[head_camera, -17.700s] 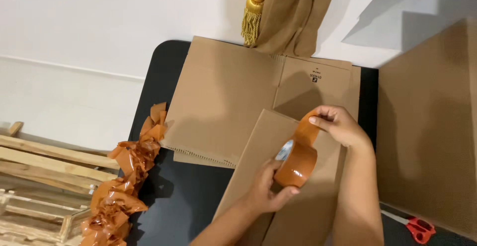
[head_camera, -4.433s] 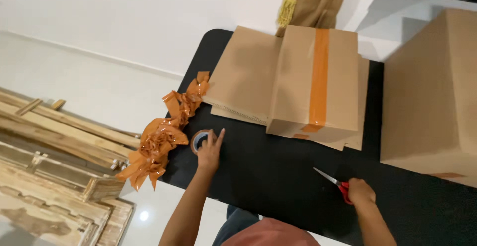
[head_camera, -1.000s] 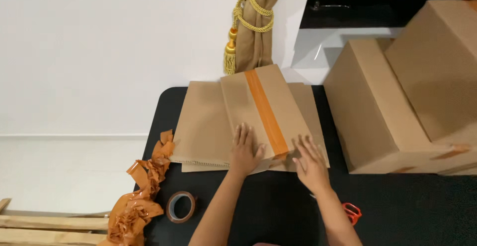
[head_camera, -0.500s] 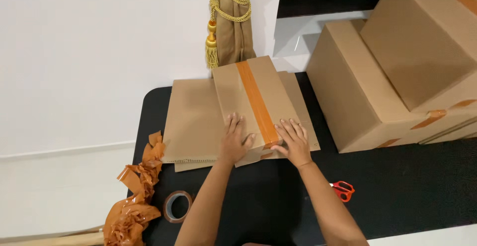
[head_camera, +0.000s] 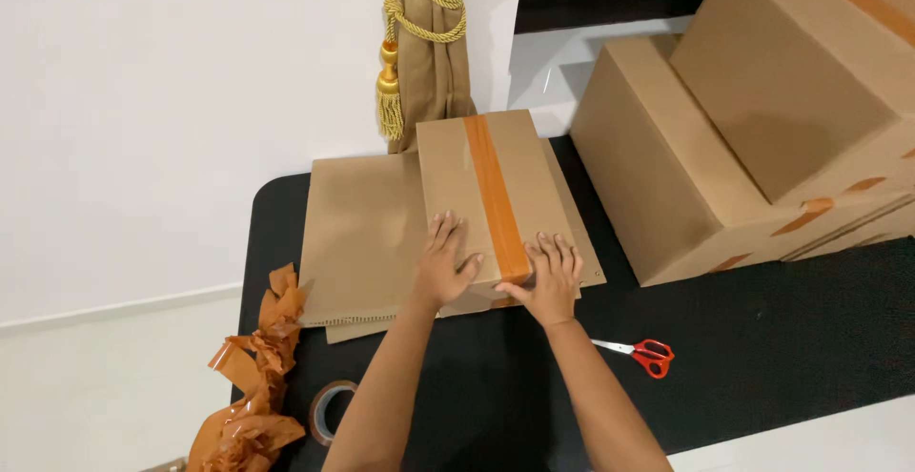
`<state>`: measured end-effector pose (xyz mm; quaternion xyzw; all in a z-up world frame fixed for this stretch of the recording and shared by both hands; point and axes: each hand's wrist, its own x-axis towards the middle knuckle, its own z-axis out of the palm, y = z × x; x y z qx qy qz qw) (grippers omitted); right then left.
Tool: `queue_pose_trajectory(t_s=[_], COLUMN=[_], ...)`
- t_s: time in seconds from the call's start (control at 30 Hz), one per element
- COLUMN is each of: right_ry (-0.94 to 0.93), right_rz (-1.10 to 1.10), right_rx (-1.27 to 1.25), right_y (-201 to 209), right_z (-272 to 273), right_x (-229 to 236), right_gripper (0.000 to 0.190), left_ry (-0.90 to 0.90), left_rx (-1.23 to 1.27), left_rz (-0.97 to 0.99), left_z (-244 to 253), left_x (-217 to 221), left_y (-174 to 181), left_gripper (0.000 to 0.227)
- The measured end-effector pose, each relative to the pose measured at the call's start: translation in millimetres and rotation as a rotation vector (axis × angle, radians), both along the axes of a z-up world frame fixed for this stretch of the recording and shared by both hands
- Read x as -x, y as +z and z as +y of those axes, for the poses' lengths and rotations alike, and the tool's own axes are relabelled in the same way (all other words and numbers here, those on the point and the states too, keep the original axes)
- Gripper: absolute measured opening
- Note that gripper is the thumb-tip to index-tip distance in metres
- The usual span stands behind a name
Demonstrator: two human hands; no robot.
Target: The person folds and tapes cardboard boxes using a roll of tape and scissors on a table.
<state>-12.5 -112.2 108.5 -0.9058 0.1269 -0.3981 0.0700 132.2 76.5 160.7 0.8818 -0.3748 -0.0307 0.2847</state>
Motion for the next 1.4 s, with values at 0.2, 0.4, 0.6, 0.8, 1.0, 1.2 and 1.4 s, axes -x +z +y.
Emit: queue_pose_trajectory(t_s=[0.2, 0.4, 0.6, 0.8, 1.0, 1.2, 1.4], right_ry=[0.020, 0.062, 0.022, -0.009, 0.023, 0.033, 0.075], right_rz=[0.027, 0.026, 0.014, 0.012, 0.042, 0.086, 0.229], right_rx=[0.041, 0.045, 0.113, 0.147, 0.125, 0.080, -0.020], right_y=[-8, -14, -25, -25, -14, -15, -5], right_z=[-7, -15, -17, -13, -9, -12, -22], right_x=[2, 5, 2, 2, 9, 11, 16], right_gripper=[0.108, 0.095, 0.085, 0.086, 0.098, 0.091, 0.079], left_ry=[0.010, 0.003, 0.005, 0.000, 0.007, 0.017, 0.033], left_rx=[0.017, -0.001, -0.019, 0.025, 0.057, 0.127, 0.172], left_rz=[0.012, -0.002, 0.026, 0.025, 0.024, -0.017, 0.013], left_z=[0, 0, 2, 2, 1, 0, -2], left_x=[4, 4, 5, 4, 4, 3, 1], left_y=[5, 6, 7, 4, -3, -9, -8], left_gripper=[0.083, 0.083, 0.083, 0.083, 0.084, 0.081, 0.079])
